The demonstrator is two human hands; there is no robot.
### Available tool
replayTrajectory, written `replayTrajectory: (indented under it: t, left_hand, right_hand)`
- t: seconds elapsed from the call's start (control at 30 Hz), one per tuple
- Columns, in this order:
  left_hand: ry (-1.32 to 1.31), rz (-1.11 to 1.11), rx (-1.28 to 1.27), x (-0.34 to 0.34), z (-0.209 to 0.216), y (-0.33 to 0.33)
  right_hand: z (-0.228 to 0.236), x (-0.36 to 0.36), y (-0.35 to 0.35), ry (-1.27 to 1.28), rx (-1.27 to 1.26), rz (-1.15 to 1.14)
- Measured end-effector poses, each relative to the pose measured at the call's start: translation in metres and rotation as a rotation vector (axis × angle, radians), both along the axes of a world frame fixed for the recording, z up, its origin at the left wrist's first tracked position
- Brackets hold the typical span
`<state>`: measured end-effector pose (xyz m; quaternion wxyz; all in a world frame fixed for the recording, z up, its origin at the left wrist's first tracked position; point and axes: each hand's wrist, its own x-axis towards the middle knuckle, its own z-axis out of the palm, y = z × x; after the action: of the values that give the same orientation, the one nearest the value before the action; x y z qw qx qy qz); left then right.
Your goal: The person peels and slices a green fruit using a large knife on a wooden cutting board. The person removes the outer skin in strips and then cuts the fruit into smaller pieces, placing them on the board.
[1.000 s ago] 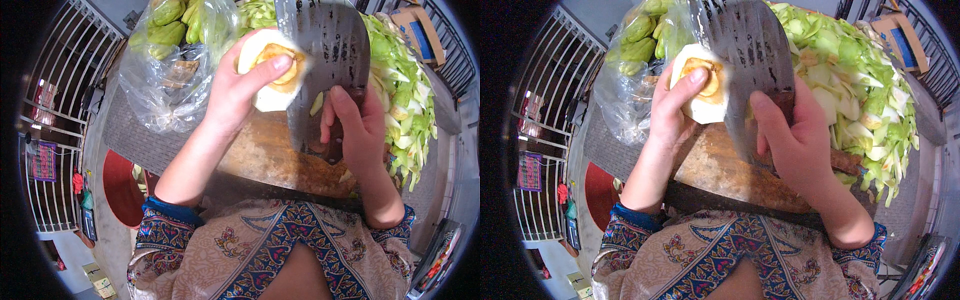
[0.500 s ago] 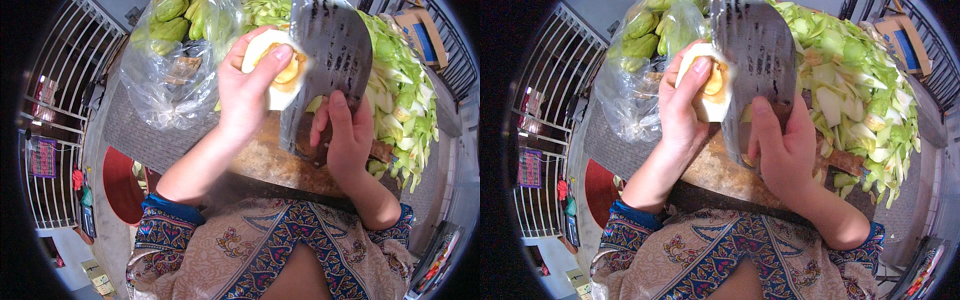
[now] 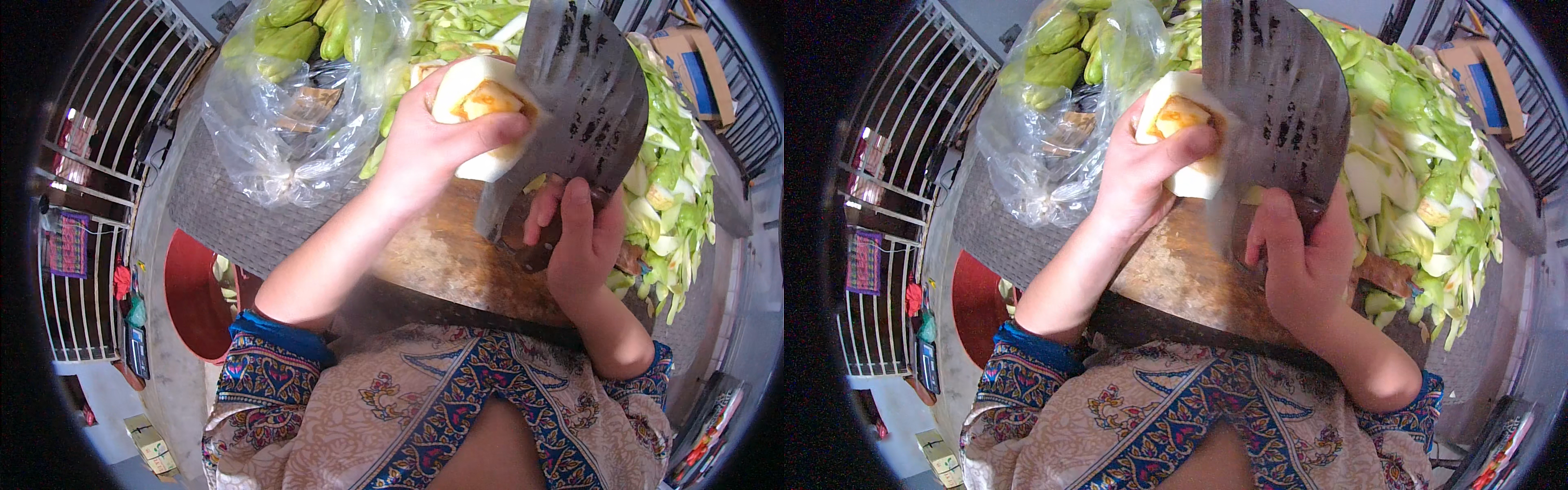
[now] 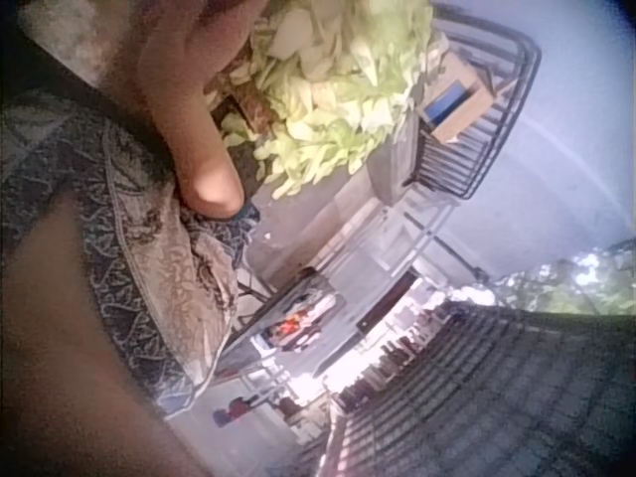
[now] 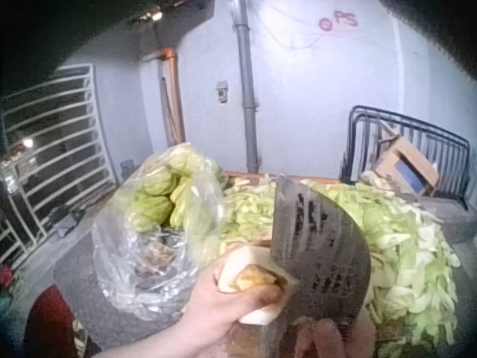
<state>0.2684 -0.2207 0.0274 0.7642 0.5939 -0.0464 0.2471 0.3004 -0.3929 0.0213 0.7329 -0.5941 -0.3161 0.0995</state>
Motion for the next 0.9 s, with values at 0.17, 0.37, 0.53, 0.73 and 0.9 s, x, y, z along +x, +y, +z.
replayTrajectory:
  t: [0.17,0.37,0.53,0.73,0.9]
  left_hand:
    - [0.063,0.096,0.147,-0.007,0.009,0.0]
    - [0.01,0.174,0.219,-0.01,0.017,0.002]
    - [0.184,0.064,0.345,-0.008,0.013,0.02]
    - [0.122,0.198,0.924,-0.008,0.018,0.053]
    - [-0.026,0.349,0.823,-0.02,0.038,0.031]
  right_hand:
    - [0.015,-0.001,-0.008,-0.01,-0.046,0.035]
    - [0.037,-0.004,-0.014,0.013,-0.124,0.047]
    - [0.064,0.012,-0.027,0.124,-0.375,0.13]
    - [0.087,0.049,-0.053,-0.195,-0.253,-0.328]
    - [0.09,0.075,-0.075,-0.569,-0.281,-0.362]
